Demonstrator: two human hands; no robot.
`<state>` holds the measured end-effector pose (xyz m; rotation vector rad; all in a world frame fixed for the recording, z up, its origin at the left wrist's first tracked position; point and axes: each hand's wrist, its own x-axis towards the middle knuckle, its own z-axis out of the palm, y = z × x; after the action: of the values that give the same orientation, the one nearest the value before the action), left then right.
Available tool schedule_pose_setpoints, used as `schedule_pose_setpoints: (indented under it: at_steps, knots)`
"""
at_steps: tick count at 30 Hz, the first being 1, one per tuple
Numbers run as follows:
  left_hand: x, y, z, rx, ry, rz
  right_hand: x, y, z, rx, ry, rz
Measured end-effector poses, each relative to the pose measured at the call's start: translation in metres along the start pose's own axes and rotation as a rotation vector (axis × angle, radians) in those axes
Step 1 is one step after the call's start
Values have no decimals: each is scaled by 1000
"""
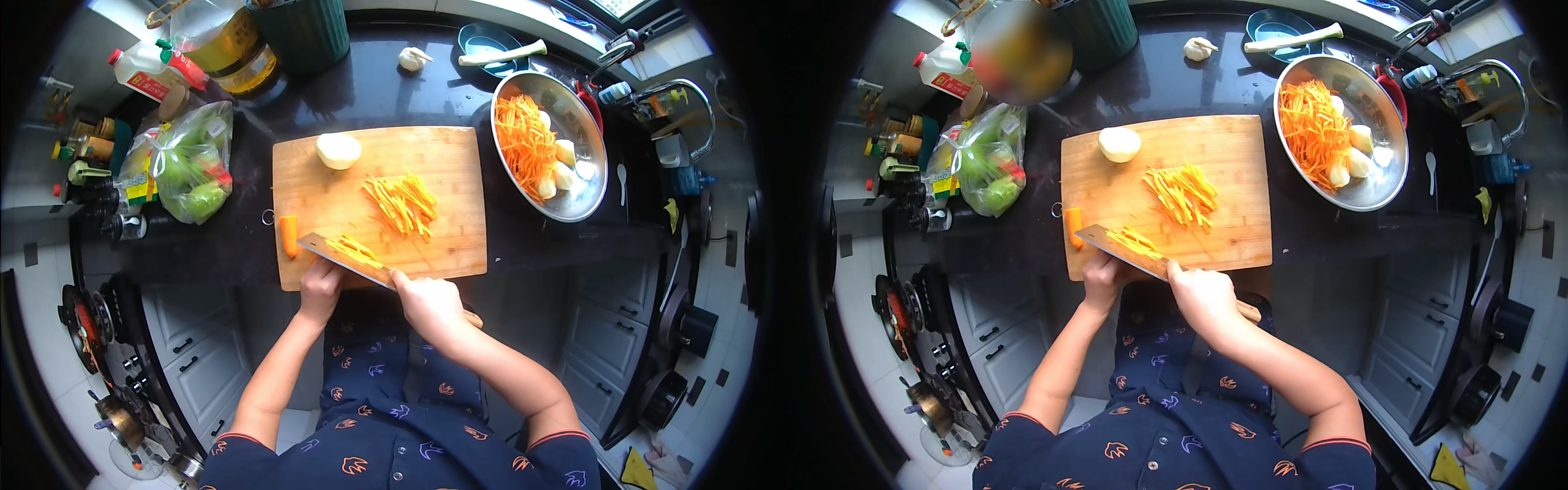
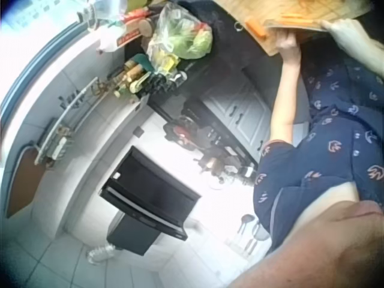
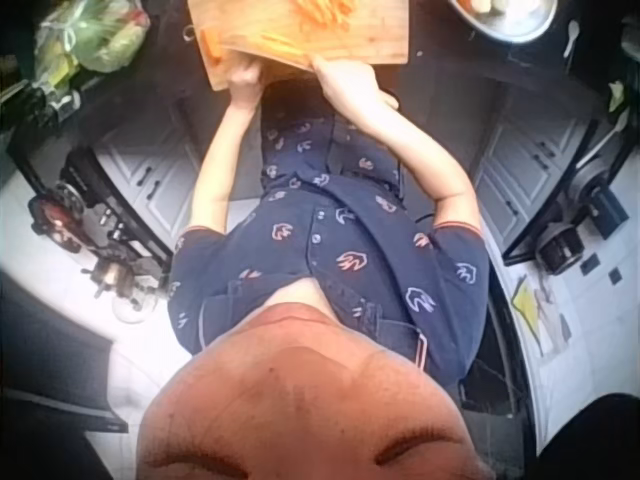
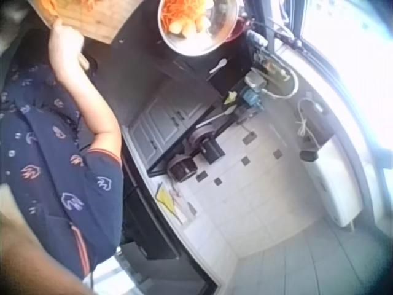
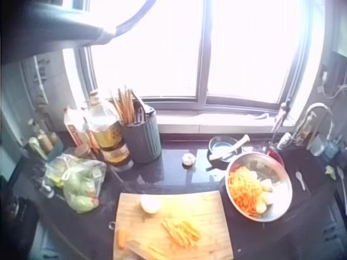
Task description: The person slices a carrot into thin strips using a knife on a wooden cutting board. The sliced carrot pieces accumulate on the board while a bowl of other prepared vegetables sits nearby.
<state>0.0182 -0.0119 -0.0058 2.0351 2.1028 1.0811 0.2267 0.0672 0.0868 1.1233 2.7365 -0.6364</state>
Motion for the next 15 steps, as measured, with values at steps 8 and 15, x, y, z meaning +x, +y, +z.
schedule_pose_setpoints:
  at_steps: [8, 15]
  knots:
    - [0, 5, -7, 2, -24, -31, -15, -3, -28, 39, -60, 19]
    - [0, 2, -5, -44, -51, -26, -6, 1, -5, -4, -109, 56]
